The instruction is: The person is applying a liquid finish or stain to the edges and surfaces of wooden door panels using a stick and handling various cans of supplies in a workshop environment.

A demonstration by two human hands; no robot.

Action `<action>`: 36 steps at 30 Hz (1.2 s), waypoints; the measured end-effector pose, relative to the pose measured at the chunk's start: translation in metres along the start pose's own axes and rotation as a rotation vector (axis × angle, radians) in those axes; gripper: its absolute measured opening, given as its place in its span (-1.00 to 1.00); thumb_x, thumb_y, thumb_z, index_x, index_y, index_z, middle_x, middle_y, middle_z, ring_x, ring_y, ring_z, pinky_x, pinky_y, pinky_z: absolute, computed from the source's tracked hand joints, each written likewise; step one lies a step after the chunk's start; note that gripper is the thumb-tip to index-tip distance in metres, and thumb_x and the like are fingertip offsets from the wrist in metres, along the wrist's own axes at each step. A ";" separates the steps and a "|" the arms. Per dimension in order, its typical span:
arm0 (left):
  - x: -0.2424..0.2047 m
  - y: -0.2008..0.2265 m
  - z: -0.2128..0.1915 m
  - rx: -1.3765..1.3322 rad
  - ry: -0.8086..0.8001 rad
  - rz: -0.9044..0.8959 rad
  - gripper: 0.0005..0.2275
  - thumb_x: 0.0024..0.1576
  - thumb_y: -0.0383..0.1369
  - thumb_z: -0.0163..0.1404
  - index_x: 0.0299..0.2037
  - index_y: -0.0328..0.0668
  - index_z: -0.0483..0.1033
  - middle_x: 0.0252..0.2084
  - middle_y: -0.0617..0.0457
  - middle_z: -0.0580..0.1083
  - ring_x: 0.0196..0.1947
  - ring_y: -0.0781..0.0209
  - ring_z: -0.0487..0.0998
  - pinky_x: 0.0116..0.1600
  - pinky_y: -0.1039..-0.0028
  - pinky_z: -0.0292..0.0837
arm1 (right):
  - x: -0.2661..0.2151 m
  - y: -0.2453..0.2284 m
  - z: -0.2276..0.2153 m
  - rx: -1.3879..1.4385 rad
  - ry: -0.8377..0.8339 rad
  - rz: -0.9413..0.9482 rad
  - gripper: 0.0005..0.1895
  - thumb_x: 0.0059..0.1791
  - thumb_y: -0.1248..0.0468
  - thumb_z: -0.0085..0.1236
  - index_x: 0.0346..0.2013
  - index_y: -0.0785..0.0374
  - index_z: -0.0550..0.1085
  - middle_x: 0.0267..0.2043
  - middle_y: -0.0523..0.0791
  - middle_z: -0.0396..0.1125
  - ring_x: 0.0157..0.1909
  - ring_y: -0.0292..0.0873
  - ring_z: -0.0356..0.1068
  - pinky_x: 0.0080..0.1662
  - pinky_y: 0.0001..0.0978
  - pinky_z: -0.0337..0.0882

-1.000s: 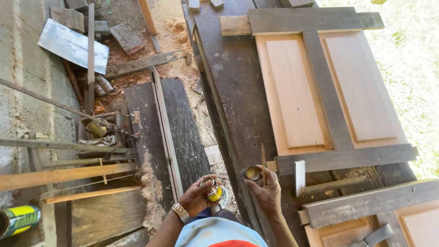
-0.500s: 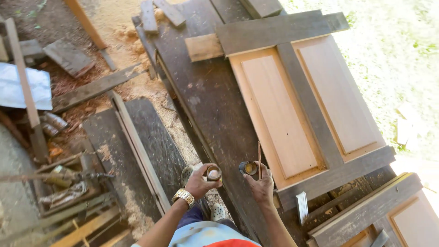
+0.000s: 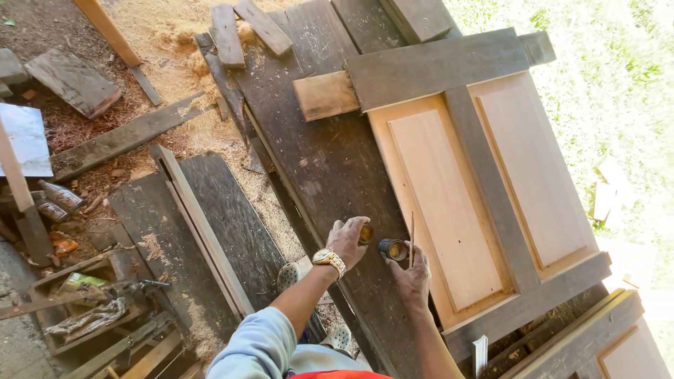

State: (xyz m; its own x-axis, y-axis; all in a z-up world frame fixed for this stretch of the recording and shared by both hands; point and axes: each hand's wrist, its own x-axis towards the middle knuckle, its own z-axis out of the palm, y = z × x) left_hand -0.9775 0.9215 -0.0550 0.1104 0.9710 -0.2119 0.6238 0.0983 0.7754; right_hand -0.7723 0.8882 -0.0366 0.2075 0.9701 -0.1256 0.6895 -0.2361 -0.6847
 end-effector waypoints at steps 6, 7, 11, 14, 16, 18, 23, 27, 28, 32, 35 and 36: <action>0.005 -0.012 -0.001 -0.063 -0.039 0.027 -0.32 -0.04 -0.44 0.23 0.33 0.10 0.21 0.30 0.06 0.36 0.16 -0.19 0.37 0.29 0.14 0.29 | -0.007 -0.018 -0.008 0.008 -0.022 0.025 -0.30 -0.22 0.18 0.47 0.16 0.22 0.41 0.03 -0.04 0.41 0.10 -0.12 0.40 0.15 -0.21 0.36; 0.004 -0.015 -0.003 -0.061 -0.047 0.029 -0.32 -0.04 -0.44 0.23 0.33 0.10 0.21 0.30 0.06 0.36 0.16 -0.19 0.37 0.29 0.14 0.29 | -0.010 -0.020 -0.011 0.009 -0.019 0.032 -0.30 -0.22 0.18 0.47 0.16 0.22 0.41 0.03 -0.04 0.41 0.10 -0.12 0.40 0.15 -0.21 0.36; -0.003 -0.025 -0.009 -0.115 -0.072 0.062 -0.17 -0.07 -0.46 0.26 0.43 0.01 0.06 0.33 -0.07 0.30 0.17 -0.17 0.39 0.32 0.15 0.27 | -0.023 0.011 -0.027 0.019 0.033 0.261 -0.37 -0.13 0.09 0.39 0.18 0.18 0.43 -0.07 -0.06 0.42 -0.06 -0.13 0.42 0.00 -0.17 0.45; -0.012 -0.037 -0.011 -0.208 -0.049 0.057 -0.18 -0.03 -0.48 0.23 0.45 -0.03 0.03 0.35 -0.13 0.29 0.13 -0.02 0.48 0.20 0.26 0.41 | -0.035 0.038 -0.059 0.023 0.175 0.393 -0.47 -0.08 0.06 0.31 0.15 0.16 0.50 -0.15 -0.07 0.43 -0.17 -0.10 0.44 -0.09 -0.12 0.50; -0.038 -0.045 -0.009 -0.264 -0.071 0.046 -0.22 0.01 -0.49 0.19 0.45 -0.04 0.05 0.36 -0.15 0.29 0.10 0.07 0.52 0.09 0.34 0.50 | -0.066 0.069 -0.092 0.013 0.288 0.479 -0.51 -0.06 0.06 0.27 0.12 0.17 0.53 -0.18 -0.08 0.43 -0.20 -0.07 0.45 -0.12 -0.08 0.51; -0.052 -0.053 -0.018 -0.323 0.044 -0.108 -0.46 0.09 -0.44 0.15 0.32 -0.13 0.30 0.16 -0.12 0.49 -0.07 0.20 0.61 -0.12 0.48 0.64 | -0.086 0.115 -0.122 -0.209 0.447 0.405 -0.48 -0.09 0.09 0.32 0.11 0.21 0.52 -0.11 -0.05 0.43 -0.08 -0.01 0.43 -0.02 -0.05 0.46; -0.095 -0.057 -0.032 -0.192 -0.085 -0.356 -0.79 0.17 -0.20 0.08 -0.15 -0.13 0.65 -0.42 -0.01 0.60 -0.50 0.22 0.57 -0.36 0.41 0.51 | -0.132 0.166 -0.156 -0.358 0.440 0.362 -0.33 -0.17 0.08 0.44 0.15 0.29 0.46 0.02 0.10 0.39 0.09 0.11 0.36 0.11 -0.03 0.36; -0.125 -0.037 -0.017 0.016 -0.240 -0.468 -0.62 0.20 -0.06 0.10 -0.47 -0.21 0.68 -0.60 -0.12 0.52 -0.59 0.18 0.49 -0.39 0.36 0.38 | -0.139 0.182 -0.157 -0.245 0.289 0.383 -0.37 -0.14 0.03 0.39 0.13 0.26 0.47 0.05 0.07 0.38 0.10 0.11 0.38 0.13 -0.06 0.36; -0.132 -0.036 -0.005 0.024 -0.237 -0.472 -0.62 0.20 -0.06 0.10 -0.47 -0.21 0.68 -0.60 -0.12 0.52 -0.59 0.18 0.49 -0.39 0.36 0.38 | -0.141 0.185 -0.160 -0.237 0.284 0.385 -0.37 -0.14 0.03 0.39 0.13 0.26 0.47 0.05 0.07 0.38 0.10 0.11 0.38 0.13 -0.06 0.36; -0.162 -0.031 0.041 -0.071 -0.140 -0.367 -0.60 0.24 -0.08 0.03 -0.49 -0.21 0.67 -0.61 -0.01 0.51 -0.59 0.30 0.49 -0.39 0.43 0.37 | -0.142 0.184 -0.172 -0.157 0.278 0.239 -0.45 -0.09 0.07 0.35 0.12 0.25 0.49 0.01 0.07 0.35 0.04 0.08 0.40 0.06 -0.06 0.41; -0.192 -0.017 0.080 -0.280 -0.142 -0.397 -0.66 0.25 -0.14 0.01 -0.40 -0.21 0.67 -0.58 0.07 0.52 -0.59 0.36 0.45 -0.42 0.47 0.37 | -0.160 0.168 -0.195 -0.102 0.287 0.053 -0.53 -0.05 0.13 0.34 0.10 0.24 0.50 -0.03 0.04 0.35 0.01 0.02 0.41 0.02 -0.10 0.44; -0.202 -0.012 0.093 -0.384 -0.172 -0.433 -0.70 0.25 -0.17 0.00 -0.34 -0.20 0.67 -0.57 0.10 0.52 -0.59 0.38 0.44 -0.44 0.49 0.37 | -0.167 0.161 -0.203 -0.078 0.299 -0.043 -0.57 -0.03 0.15 0.33 0.09 0.23 0.51 -0.05 0.01 0.36 -0.01 -0.02 0.42 0.00 -0.13 0.45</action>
State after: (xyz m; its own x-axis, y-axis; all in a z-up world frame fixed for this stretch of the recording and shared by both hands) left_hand -0.9352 0.7036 -0.0763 0.0519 0.7790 -0.6249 0.3192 0.5799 0.7495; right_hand -0.5552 0.6765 0.0200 0.3641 0.9226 0.1272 0.7510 -0.2100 -0.6260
